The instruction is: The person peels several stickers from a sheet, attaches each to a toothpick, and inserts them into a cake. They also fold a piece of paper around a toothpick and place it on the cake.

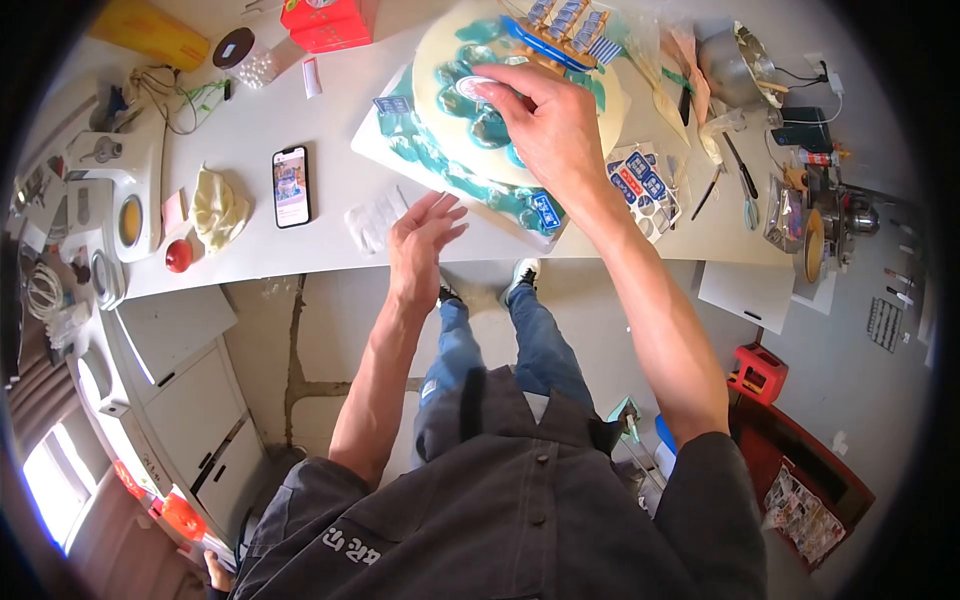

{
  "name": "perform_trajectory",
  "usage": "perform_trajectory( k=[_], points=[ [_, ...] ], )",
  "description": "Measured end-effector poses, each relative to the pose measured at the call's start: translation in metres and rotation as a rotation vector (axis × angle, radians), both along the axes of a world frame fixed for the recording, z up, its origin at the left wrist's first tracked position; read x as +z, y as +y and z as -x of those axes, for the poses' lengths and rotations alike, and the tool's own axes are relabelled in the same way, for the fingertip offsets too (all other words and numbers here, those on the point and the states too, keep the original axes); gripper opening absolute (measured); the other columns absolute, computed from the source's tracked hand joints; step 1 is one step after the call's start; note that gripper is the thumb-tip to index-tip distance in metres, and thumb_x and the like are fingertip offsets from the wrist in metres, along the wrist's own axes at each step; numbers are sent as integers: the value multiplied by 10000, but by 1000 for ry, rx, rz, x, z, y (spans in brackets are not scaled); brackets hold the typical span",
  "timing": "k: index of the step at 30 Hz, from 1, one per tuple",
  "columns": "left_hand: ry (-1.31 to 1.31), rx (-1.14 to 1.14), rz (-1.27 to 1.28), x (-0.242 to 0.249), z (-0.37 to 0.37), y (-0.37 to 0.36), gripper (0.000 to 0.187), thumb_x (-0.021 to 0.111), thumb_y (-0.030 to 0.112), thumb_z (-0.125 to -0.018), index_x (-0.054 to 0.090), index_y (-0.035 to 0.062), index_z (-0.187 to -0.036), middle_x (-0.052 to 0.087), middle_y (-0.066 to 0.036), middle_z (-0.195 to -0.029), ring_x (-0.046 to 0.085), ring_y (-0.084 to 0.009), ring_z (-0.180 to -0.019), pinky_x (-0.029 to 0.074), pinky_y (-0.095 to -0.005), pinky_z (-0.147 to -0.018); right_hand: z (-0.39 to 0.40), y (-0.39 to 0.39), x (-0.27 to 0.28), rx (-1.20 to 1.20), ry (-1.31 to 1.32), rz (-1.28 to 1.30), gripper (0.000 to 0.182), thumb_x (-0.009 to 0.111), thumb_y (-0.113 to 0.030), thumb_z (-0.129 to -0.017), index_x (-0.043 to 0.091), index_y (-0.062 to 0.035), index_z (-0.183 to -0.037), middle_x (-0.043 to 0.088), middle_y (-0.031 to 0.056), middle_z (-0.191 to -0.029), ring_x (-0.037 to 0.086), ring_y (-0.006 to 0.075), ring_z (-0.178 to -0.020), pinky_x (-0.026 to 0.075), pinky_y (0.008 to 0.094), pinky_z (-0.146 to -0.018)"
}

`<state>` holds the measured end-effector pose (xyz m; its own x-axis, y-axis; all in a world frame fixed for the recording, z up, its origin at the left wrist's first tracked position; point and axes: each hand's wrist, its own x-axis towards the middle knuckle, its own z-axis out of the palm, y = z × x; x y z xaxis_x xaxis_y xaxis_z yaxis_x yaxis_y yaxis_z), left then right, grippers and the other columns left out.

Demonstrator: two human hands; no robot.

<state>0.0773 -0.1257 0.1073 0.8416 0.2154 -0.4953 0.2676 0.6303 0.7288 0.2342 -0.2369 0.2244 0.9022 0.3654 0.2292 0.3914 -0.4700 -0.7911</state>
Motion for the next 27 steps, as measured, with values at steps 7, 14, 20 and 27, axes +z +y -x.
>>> perform_trajectory(
  k=[7,14,20,27],
  points=[
    [3,-2,44,-1,2,-2,596,546,71,-893,421,-152,-1432,562,-265,-1415,594,-333,-1260,499,-403,-1040,0,-3,1,12,19,36,207,754,-159,-947,781,-99,-1143,728,15,-882,548,52,-679,431,227,-572],
    [2,-1,47,-1,4,-5,601,545,75,-895,411,-158,-1432,553,-266,-1421,591,-345,-1265,498,-405,-1045,2,-4,3,12,6,20,226,763,-147,-936,783,-121,-1161,745,-1,-918,516,38,-656,415,218,-549],
    [-13,0,54,-2,5,-9,619,546,91,-898,395,-164,-1442,549,-270,-1422,587,-347,-1270,494,-405,-1052,-1,-8,4,41,-41,-30,229,762,-115,-930,787,-125,-1157,752,-20,-953,480,28,-641,402,210,-543],
    [-2,6,52,0,6,-12,621,544,97,-902,391,-165,-1444,541,-272,-1433,577,-345,-1284,486,-407,-1062,-2,-7,4,65,-99,-15,144,750,-115,-922,783,-66,-1054,749,68,-888,555,123,-632,460,262,-586]
  ],
)
